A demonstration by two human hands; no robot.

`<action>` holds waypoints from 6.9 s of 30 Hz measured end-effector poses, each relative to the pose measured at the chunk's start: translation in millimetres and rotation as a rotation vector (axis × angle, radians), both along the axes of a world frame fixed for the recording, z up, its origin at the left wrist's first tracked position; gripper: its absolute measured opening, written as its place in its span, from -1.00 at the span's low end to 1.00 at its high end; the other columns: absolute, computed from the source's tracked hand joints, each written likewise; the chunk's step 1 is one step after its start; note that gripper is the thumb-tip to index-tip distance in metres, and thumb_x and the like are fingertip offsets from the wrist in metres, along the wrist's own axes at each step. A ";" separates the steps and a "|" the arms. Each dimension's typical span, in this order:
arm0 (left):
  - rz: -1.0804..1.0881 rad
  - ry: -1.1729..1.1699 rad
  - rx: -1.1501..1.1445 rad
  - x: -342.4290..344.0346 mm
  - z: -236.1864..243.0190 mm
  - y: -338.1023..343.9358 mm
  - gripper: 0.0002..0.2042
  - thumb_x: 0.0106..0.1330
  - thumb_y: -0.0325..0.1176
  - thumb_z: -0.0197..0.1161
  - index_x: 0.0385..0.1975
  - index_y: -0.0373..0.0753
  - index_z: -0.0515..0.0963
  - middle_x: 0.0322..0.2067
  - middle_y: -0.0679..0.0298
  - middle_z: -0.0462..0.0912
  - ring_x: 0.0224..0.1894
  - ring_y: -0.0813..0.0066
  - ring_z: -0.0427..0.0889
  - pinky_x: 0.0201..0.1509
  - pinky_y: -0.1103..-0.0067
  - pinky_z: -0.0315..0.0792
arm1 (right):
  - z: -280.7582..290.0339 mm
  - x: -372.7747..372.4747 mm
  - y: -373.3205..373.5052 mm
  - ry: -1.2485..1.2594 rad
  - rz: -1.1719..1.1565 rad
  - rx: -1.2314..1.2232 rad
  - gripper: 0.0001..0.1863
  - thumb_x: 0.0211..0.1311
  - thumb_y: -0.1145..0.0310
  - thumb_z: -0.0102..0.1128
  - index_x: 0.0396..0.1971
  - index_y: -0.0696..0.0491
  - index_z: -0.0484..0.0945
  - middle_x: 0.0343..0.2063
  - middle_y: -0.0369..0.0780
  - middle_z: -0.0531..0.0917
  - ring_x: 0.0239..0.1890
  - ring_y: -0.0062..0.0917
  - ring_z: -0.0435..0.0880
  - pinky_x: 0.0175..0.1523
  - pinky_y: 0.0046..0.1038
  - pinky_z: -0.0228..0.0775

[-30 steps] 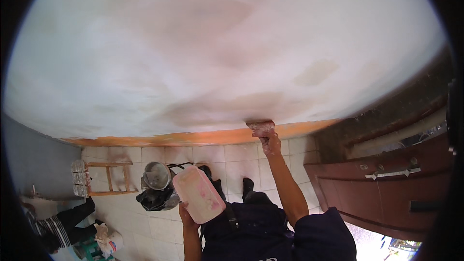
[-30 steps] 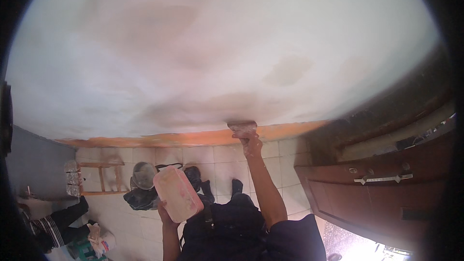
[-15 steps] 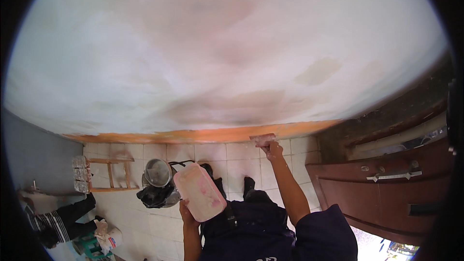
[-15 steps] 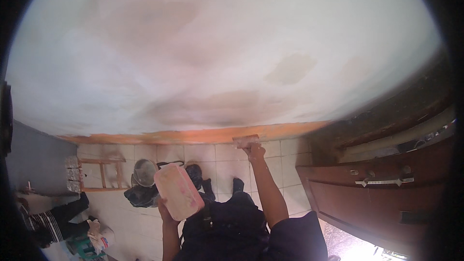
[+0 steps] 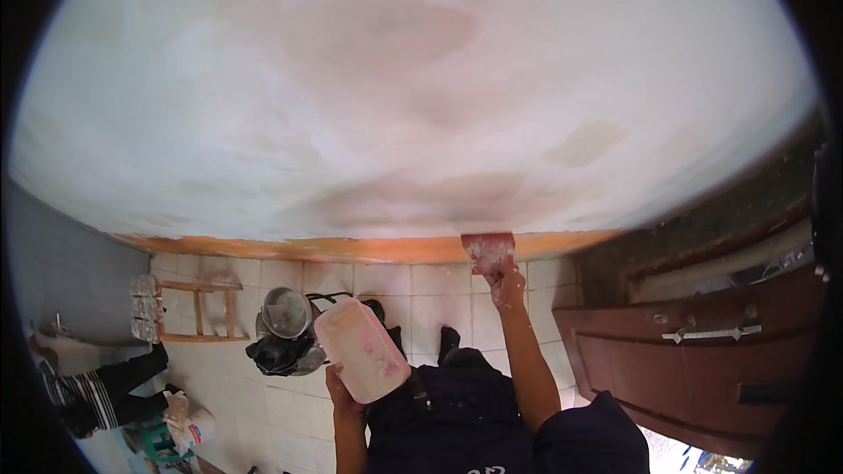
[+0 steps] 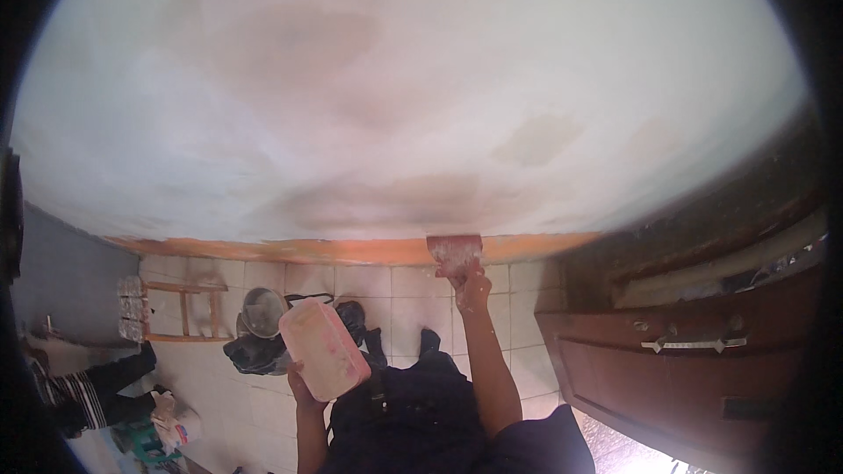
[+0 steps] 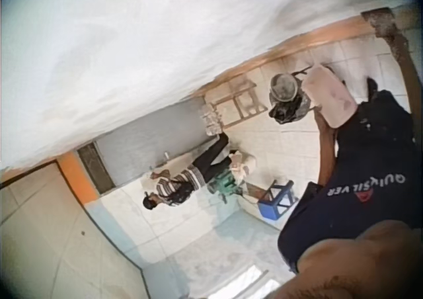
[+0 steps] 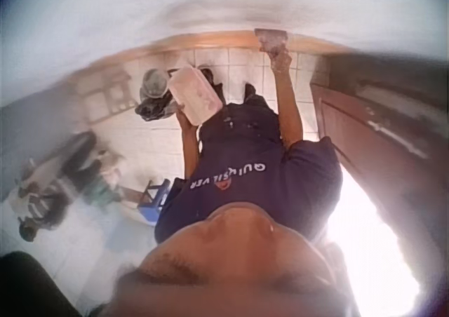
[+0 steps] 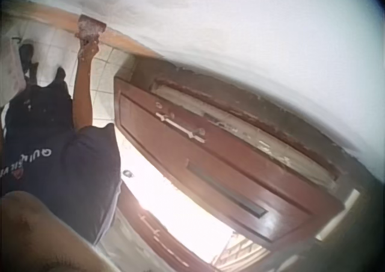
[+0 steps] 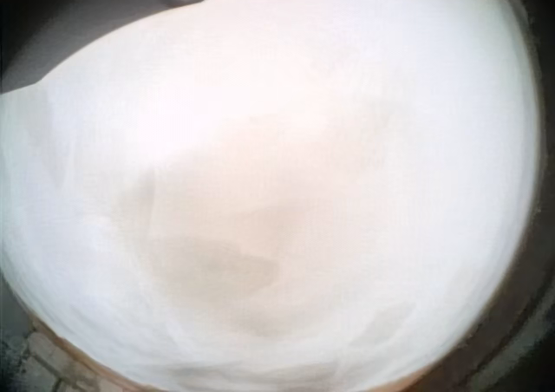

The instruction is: The person applies wall putty to a wall using a putty knife and a plastic container. The person repeatedly scoops putty from the container and spreads it onto a patch of the wall, smoothing the surface with the knife.

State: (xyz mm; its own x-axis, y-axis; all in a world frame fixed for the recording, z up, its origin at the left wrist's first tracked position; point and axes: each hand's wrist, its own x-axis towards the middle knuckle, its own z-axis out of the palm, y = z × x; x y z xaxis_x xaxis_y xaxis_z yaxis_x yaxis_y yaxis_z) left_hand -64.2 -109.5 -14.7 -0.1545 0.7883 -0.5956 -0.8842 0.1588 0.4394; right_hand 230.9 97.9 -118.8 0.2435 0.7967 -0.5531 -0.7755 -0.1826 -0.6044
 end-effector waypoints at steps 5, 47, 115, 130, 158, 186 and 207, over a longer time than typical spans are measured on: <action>-0.031 -0.025 0.002 -2.3 -6.8 7.1 -0.40 0.06 -0.14 0.02 0.10 -0.37 0.28 -0.05 0.03 0.51 -0.06 0.09 0.55 0.06 0.26 0.45 | -140.3 29.5 3.5 -0.412 0.313 0.083 -0.83 0.10 0.57 -0.07 -0.28 0.28 0.37 -0.22 0.03 0.53 -0.23 -0.18 0.63 -0.11 -0.13 0.59; 0.028 -0.029 -0.019 -3.5 -15.3 -20.6 -0.33 0.03 -0.09 0.09 0.16 -0.28 0.19 -0.03 0.05 0.44 -0.05 0.06 0.52 -0.03 0.20 0.48 | 41.5 16.3 25.2 -0.111 0.060 0.245 -0.82 0.18 0.50 -0.08 -0.31 0.33 0.38 -0.32 0.00 0.57 -0.25 -0.19 0.65 -0.05 -0.22 0.57; 0.075 0.004 0.036 -4.1 4.4 -12.6 -0.35 0.05 -0.09 0.07 0.16 -0.29 0.20 -0.04 0.06 0.45 -0.05 0.09 0.53 -0.01 0.20 0.47 | 23.3 -43.1 -15.3 -0.041 -0.006 -0.165 -0.79 0.04 0.63 -0.02 -0.26 0.23 0.32 -0.24 -0.06 0.52 -0.22 -0.19 0.63 -0.08 -0.18 0.58; 0.090 -0.009 0.004 -15.6 -6.1 -23.1 -0.36 0.03 -0.11 0.06 0.16 -0.28 0.23 -0.01 0.05 0.46 -0.03 0.06 0.52 0.03 0.20 0.44 | 34.9 -47.3 47.7 0.079 -0.055 0.224 -0.90 0.05 0.60 0.00 -0.39 0.24 0.42 -0.35 -0.10 0.56 -0.18 -0.29 0.61 0.00 -0.28 0.52; 0.042 -0.013 0.082 3.2 -4.0 -4.0 -0.40 0.09 -0.11 0.02 0.13 -0.33 0.26 -0.01 0.05 0.47 0.00 0.08 0.51 0.08 0.23 0.42 | 23.8 7.4 -45.3 0.045 0.255 -0.055 -0.62 0.15 0.40 0.02 -0.05 0.23 0.30 -0.24 -0.06 0.52 -0.33 -0.27 0.61 -0.38 -0.33 0.57; -0.327 0.251 0.201 27.3 47.2 82.4 -0.49 0.17 -0.36 0.07 0.12 -0.34 0.14 -0.07 0.02 0.46 -0.08 0.27 0.56 -0.09 0.39 0.54 | 311.2 -26.4 -56.5 -1.398 0.590 0.594 -0.55 0.05 0.58 0.15 0.03 0.21 0.41 -0.33 -0.03 0.65 -0.42 -0.58 0.60 -0.29 -0.55 0.42; -0.645 0.735 0.215 -31.5 118.9 97.9 -0.53 0.09 -0.45 0.19 0.03 -0.44 0.29 -0.27 0.02 0.59 -0.32 0.39 0.64 -0.28 0.56 0.54 | 343.0 -105.2 -11.2 -1.656 1.316 0.662 -0.78 -0.20 0.54 0.10 -0.43 0.25 0.53 -0.58 0.08 0.51 -0.52 -0.05 0.47 -0.38 -0.23 0.32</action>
State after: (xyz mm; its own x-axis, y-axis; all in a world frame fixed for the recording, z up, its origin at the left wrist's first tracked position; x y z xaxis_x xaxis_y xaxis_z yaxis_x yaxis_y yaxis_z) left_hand -95.7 -11.6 104.2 0.0680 0.9309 -0.3588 -0.1548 0.3652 0.9180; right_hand 125.7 86.6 224.2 -0.6016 0.7862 -0.1410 0.6967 0.4301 -0.5741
